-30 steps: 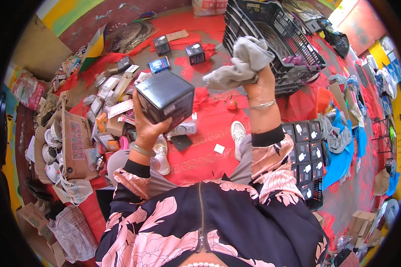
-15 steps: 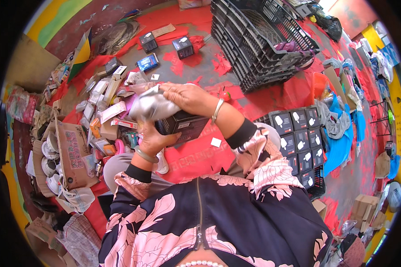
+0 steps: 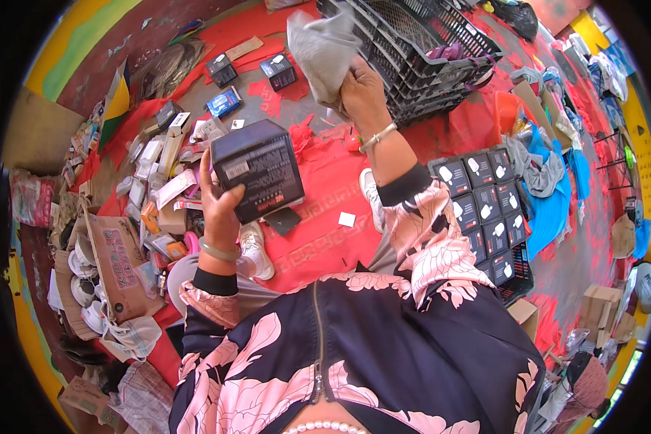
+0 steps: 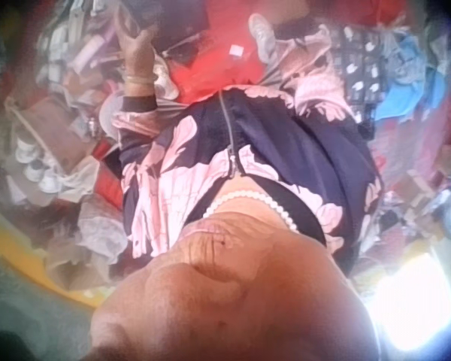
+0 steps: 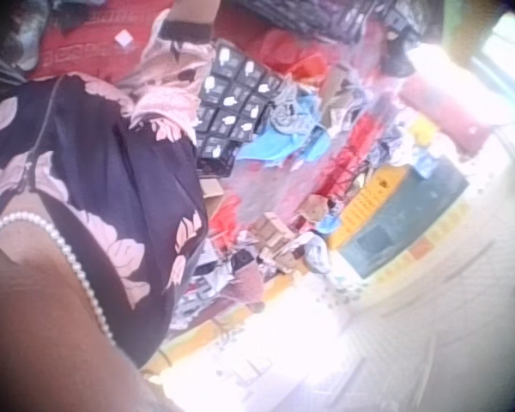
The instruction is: The person cleans various small boxes using a cloth by hand and then places them into a larger plastic crate.
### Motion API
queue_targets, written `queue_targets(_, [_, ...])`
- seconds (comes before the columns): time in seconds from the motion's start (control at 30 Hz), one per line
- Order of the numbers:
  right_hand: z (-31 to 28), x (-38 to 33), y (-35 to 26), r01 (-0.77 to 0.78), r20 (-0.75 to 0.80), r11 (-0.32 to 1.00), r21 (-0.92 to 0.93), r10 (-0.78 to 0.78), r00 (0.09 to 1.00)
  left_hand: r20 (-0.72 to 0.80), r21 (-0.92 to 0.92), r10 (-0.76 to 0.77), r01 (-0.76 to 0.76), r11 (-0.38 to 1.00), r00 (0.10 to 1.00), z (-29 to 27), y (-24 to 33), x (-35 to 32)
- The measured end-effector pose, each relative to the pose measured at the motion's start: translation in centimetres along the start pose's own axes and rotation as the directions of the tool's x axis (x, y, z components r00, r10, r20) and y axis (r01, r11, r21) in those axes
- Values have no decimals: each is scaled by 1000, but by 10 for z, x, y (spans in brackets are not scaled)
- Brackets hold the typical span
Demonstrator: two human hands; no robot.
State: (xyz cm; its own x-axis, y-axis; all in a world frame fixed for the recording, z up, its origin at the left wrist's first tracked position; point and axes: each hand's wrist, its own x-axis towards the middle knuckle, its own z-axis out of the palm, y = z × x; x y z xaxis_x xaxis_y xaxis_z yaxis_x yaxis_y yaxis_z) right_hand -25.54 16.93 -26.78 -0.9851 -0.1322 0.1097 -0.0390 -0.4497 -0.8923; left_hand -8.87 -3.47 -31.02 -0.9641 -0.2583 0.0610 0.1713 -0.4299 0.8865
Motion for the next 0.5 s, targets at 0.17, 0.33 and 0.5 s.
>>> queue_targets(0.17, [29, -30, 49, 743, 666, 317, -589, -331, 669, -19, 386, 47, -36, 922, 999, -10, -37, 15])
queue_targets(0.33, [61, -71, 74, 708, 707, 204, -676, -90, 702, -73, -271, -154, 129, 954, 985, -22, -57, 0])
queue_targets(0.5, [54, -69, 70, 809, 824, 313, -497, -122, 553, 299, -607, -76, 251, 754, 951, -36, -55, 23])
